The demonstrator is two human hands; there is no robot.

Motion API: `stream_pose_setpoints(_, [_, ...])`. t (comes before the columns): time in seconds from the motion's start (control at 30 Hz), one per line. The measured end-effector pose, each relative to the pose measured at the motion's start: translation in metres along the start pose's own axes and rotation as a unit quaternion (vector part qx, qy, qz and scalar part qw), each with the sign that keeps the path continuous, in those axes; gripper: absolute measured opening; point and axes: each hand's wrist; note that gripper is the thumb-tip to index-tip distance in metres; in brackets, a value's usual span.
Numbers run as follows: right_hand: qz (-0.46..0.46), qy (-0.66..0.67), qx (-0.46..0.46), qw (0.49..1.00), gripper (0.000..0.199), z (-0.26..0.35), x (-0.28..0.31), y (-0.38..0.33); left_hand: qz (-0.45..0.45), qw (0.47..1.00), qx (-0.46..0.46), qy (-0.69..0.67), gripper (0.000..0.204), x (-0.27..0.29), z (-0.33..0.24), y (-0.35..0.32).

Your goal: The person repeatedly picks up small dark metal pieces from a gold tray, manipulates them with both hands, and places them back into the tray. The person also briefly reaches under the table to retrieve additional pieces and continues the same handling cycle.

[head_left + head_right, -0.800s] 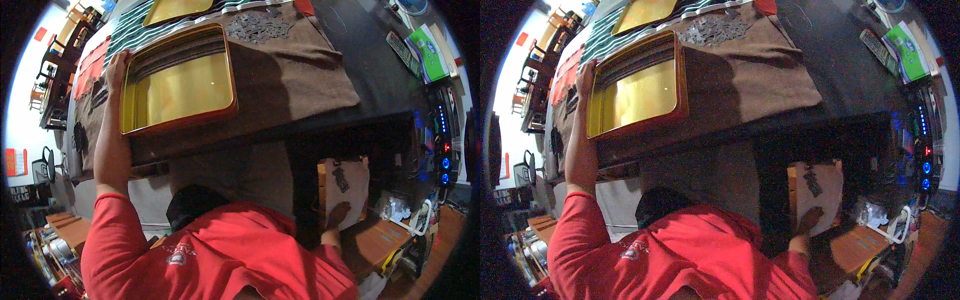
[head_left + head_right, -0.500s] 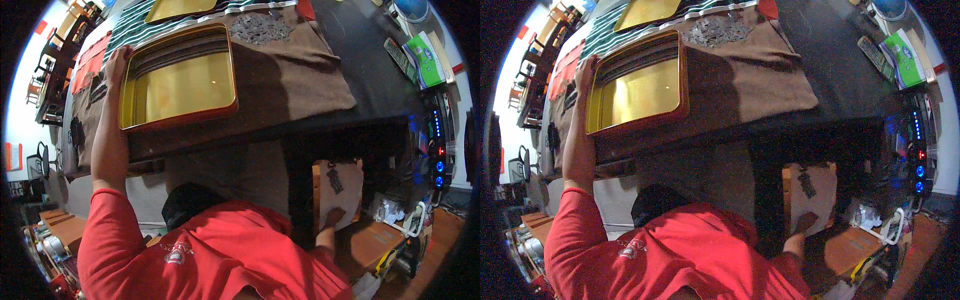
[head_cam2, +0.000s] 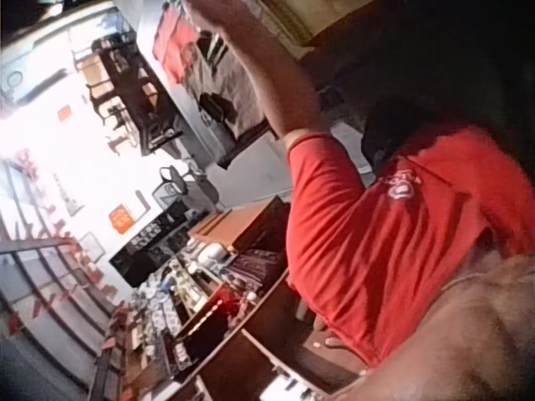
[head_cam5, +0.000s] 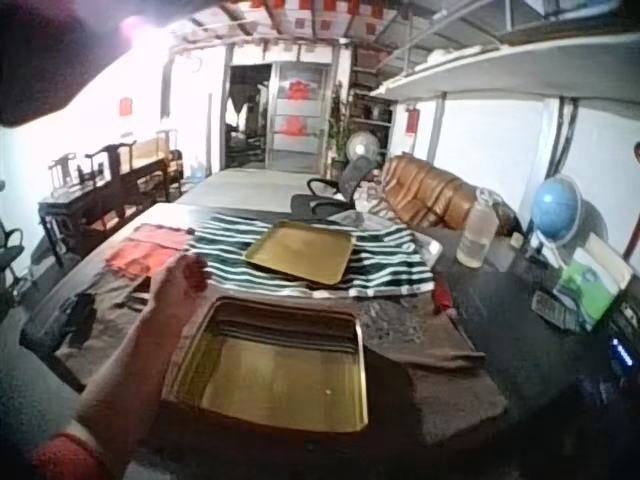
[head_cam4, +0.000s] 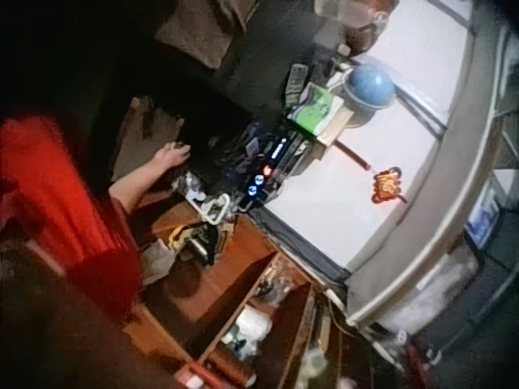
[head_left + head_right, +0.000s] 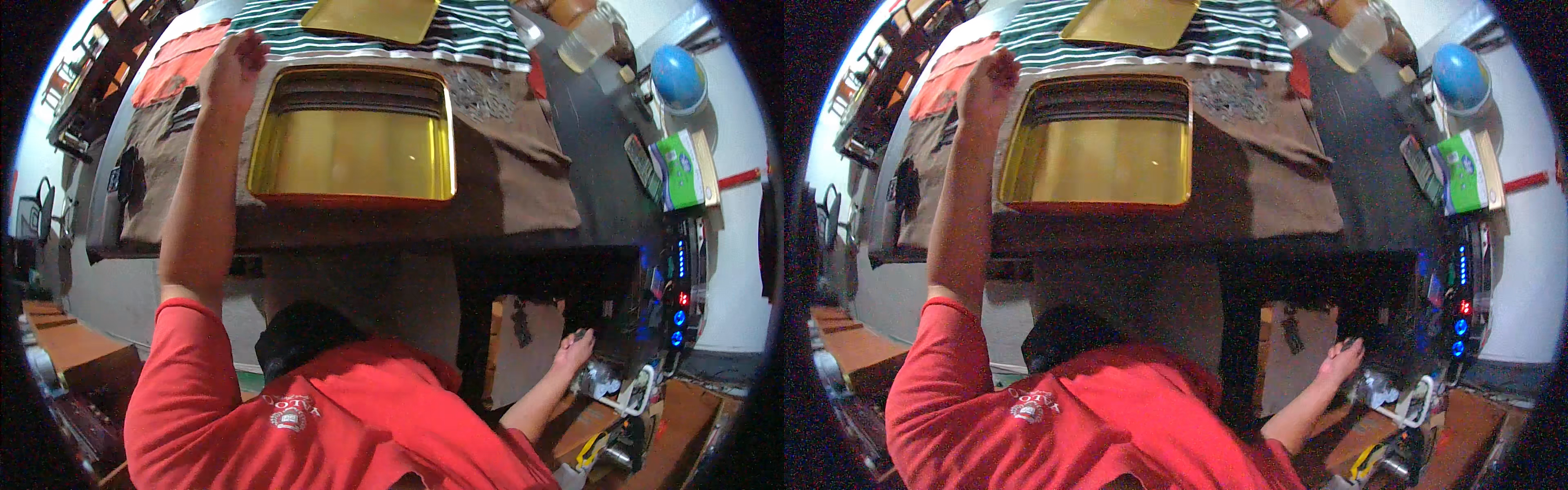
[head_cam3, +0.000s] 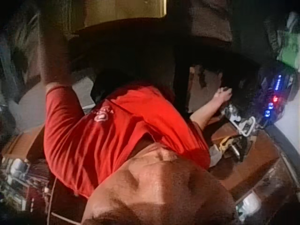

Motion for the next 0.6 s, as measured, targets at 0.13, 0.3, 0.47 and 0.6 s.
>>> stream_pose_setpoints(0.13, [0.227,-0.002,0.089,0.97,0.016,0.077,-0.168,-0.087,0.111,0.991,0.022,-0.074,0.022,-0.036,-0.016,-0.033])
stream_pose_setpoints(0.3, [0.486,-0.025,0.145,0.861,0.018,0.107,-0.353,-0.22,0.164,0.971,0.103,-0.142,0.028,-0.09,-0.01,-0.097])
stream_pose_setpoints(0.47, [0.634,-0.148,0.214,0.728,0.017,0.074,-0.472,-0.341,0.14,0.957,0.196,-0.161,0.044,-0.1,-0.022,-0.111])
stream_pose_setpoints(0.6, [0.634,-0.174,0.504,0.561,0.023,0.039,-0.513,-0.4,0.089,0.934,0.214,-0.272,0.033,-0.089,-0.023,-0.096])
Point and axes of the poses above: each hand's wrist, its own y-axis towards the middle knuckle, its own x-axis out of the back of the hand, z = x × y, and after that the axes turned 7 degrees about y, right-handed
